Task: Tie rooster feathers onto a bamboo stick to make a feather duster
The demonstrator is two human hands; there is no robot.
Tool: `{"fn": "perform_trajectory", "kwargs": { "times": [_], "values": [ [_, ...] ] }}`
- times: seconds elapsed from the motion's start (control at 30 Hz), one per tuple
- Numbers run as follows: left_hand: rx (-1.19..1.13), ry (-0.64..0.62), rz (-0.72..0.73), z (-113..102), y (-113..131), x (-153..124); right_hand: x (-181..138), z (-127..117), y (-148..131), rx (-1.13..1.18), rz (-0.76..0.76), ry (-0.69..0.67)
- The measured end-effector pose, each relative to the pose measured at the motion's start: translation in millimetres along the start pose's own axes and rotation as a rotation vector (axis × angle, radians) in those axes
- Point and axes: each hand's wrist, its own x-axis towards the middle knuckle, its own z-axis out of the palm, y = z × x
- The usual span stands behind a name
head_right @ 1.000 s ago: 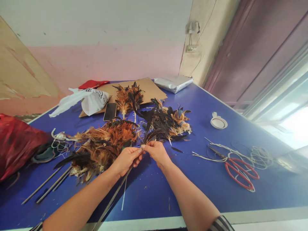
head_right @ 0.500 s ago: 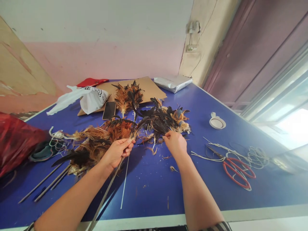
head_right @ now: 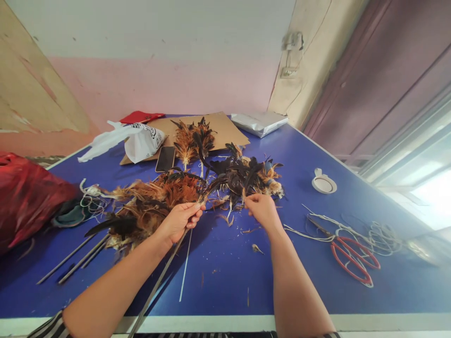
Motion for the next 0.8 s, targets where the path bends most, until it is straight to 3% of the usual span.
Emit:
{"fn": "perform_trajectory", "kwargs": {
  "times": [0.1,0.2,0.37,0.6,0.8],
  "values": [
    [0.017,0.000,-0.007,3.3,-1.2,-1.4,-16.1,25.6,-14.6,0.602,-0.033,-0.226],
    [0.050,0.008,-0.003,7.2,-4.0,-3.5,-30.4,58.7,-24.6,0.828,-0.042,-0.342],
    [0.115,-0.021,0.006,12.8,-7.9,-6.7,-41.1,85.2,-29.8,0.833,-0.021,-0.304],
    [0.121,-0.008,0.001,14.6,-8.0,-7.3,-41.9,87.5,-28.5,0.729,-0.037,-0.160],
    [0.139,0.000,0.004,15.1,-10.9,-6.4,-36.4,83.0,-24.2,0.668,-0.020,-0.188]
  ]
}}
